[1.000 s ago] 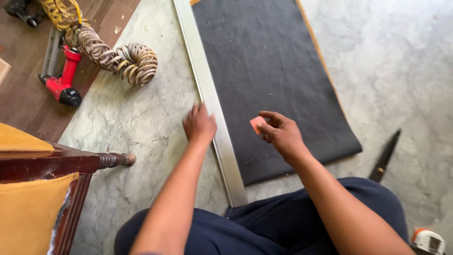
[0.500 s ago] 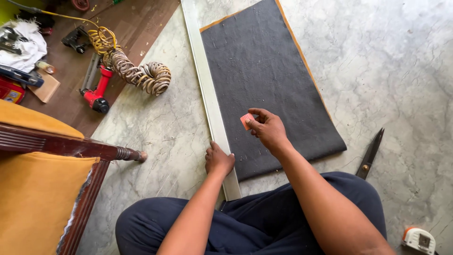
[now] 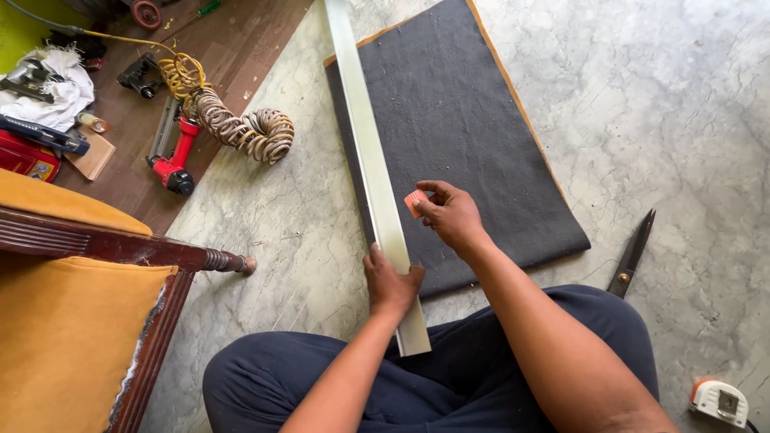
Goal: Measure and cut a piece of dark fabric using scissors and a metal ruler.
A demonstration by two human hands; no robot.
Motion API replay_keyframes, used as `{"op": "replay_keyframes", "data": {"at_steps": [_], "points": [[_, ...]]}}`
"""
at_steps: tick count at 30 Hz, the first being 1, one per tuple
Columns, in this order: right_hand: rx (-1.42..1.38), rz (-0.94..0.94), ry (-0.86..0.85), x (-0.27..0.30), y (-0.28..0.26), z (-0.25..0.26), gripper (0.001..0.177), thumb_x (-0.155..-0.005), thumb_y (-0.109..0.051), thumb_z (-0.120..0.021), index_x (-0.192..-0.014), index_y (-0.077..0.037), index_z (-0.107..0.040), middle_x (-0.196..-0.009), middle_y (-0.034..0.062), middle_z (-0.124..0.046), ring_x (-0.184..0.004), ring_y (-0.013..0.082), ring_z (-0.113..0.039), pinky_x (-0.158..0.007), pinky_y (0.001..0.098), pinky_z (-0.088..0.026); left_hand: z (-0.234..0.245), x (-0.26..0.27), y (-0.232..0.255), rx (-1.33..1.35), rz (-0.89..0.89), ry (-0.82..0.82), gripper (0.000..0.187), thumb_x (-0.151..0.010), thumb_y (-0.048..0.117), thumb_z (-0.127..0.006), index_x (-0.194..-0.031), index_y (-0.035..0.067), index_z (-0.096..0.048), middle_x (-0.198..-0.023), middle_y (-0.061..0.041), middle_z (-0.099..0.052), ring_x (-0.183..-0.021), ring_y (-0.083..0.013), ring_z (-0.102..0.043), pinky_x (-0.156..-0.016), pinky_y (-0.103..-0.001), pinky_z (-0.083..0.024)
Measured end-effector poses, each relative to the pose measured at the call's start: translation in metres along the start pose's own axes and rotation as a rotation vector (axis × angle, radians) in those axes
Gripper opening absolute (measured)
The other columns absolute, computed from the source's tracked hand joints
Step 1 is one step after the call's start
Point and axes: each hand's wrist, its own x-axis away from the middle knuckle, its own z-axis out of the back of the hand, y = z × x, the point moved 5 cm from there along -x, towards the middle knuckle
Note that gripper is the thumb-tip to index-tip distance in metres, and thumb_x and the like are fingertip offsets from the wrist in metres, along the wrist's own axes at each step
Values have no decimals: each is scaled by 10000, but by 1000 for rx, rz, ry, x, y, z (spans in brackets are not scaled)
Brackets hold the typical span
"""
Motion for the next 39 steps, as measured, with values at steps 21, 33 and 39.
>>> {"op": "replay_keyframes", "data": {"at_steps": [21, 33, 39], "points": [[24, -41, 13, 4, -10, 1, 427, -941, -154, -687, -1352, -46, -639, -894, 43, -720, -705, 82, -615, -643, 248, -541, -33, -25, -2, 130, 13, 46, 996, -691, 324, -747, -1481, -73, -288, -1312, -282, -447, -1186, -445, -539, -1051, -483, -471], [-2, -49, -3, 5, -11, 2, 429, -938, -161, -699, -1344, -40, -635, -918, 58, -734, -707, 84, -616, -649, 245, -548, -33, -31, -5, 70, 42, 79, 978, -694, 315, -711, -1489, -69, -291, -1320, -279, -450, -1217, -454, -515, -1058, -489, -460], [22, -60, -1, 4, -14, -1, 429, -938, -171, -693, -1345, -53, -633, -929, 52, -741, -713, 84, -623, -661, 242, -554, -31, -15, 3, -18, 77, 20, 979, -683, 365, -687, -1485, -46, -305, -1308, -260, -468, -1209, -431, -529, -1018, -496, -475]]}}
